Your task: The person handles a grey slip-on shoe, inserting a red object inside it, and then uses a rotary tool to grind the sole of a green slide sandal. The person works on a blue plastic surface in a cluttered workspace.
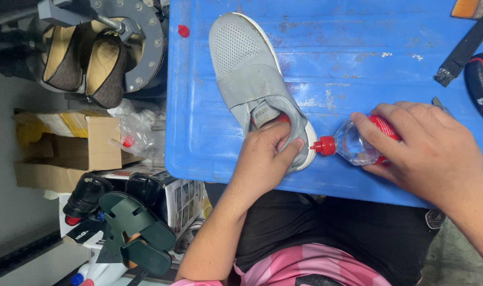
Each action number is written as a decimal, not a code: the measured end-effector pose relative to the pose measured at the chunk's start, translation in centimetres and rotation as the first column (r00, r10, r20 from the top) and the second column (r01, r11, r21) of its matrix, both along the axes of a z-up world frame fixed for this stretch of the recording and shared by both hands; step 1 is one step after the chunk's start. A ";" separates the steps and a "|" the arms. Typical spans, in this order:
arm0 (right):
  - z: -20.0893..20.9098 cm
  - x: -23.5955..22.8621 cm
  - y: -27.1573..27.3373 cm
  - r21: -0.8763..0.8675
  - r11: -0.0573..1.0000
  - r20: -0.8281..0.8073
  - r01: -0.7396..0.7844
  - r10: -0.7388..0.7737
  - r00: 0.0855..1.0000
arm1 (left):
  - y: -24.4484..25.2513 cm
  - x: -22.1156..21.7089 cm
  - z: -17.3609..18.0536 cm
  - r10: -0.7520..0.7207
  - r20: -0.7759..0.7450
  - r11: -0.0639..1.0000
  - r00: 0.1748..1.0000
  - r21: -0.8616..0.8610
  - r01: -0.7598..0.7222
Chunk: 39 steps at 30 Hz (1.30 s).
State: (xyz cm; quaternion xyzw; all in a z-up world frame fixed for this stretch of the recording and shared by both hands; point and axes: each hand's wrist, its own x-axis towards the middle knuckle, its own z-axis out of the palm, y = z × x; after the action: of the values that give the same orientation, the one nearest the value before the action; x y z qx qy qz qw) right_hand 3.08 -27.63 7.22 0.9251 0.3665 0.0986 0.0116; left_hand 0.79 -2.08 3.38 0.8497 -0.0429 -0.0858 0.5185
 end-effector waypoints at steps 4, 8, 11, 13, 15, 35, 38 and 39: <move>0.2 -0.2 0.1 0.003 1.000 -0.004 0.000 0.000 1.000 | 0.0 0.0 0.0 -0.008 0.009 1.000 1.000 -0.013 0.008; 0.1 -0.4 0.1 -0.001 1.000 0.007 -0.001 0.002 1.000 | 0.0 0.0 -0.2 -0.008 0.007 1.000 1.000 0.016 0.008; 0.1 -0.4 0.2 -0.004 1.000 0.001 0.008 -0.008 1.000 | 0.1 0.0 -0.3 -0.009 0.019 1.000 1.000 0.005 0.009; 0.2 -0.2 0.1 0.005 1.000 0.011 0.016 -0.016 1.000 | 0.2 -0.1 -0.2 -0.020 0.016 1.000 1.000 -0.004 0.021; 0.5 0.1 0.1 0.056 0.998 0.008 0.031 -0.031 0.999 | 0.5 0.0 0.1 -0.042 0.014 0.999 0.999 -0.005 0.042; -6.4 -1.9 -4.2 0.688 0.582 -0.286 0.434 -0.332 0.899 | 1.1 -2.8 3.6 -0.011 0.033 1.000 0.999 0.017 0.010; -7.4 -7.3 -2.2 0.803 0.207 -0.493 0.559 -0.296 0.818 | 0.5 -2.9 3.2 0.023 0.157 0.997 0.987 -0.074 -0.012; -7.9 -8.0 -0.8 0.829 0.133 -0.525 0.543 -0.148 0.838 | 0.1 -2.9 3.1 0.044 0.210 0.994 0.977 -0.110 -0.021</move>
State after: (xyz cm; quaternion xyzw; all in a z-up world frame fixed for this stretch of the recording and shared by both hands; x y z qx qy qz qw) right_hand -4.93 -28.42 -0.65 0.7892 -0.0065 0.1468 -0.5962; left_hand -2.11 -1.99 6.46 0.8256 -0.0886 0.0165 0.5570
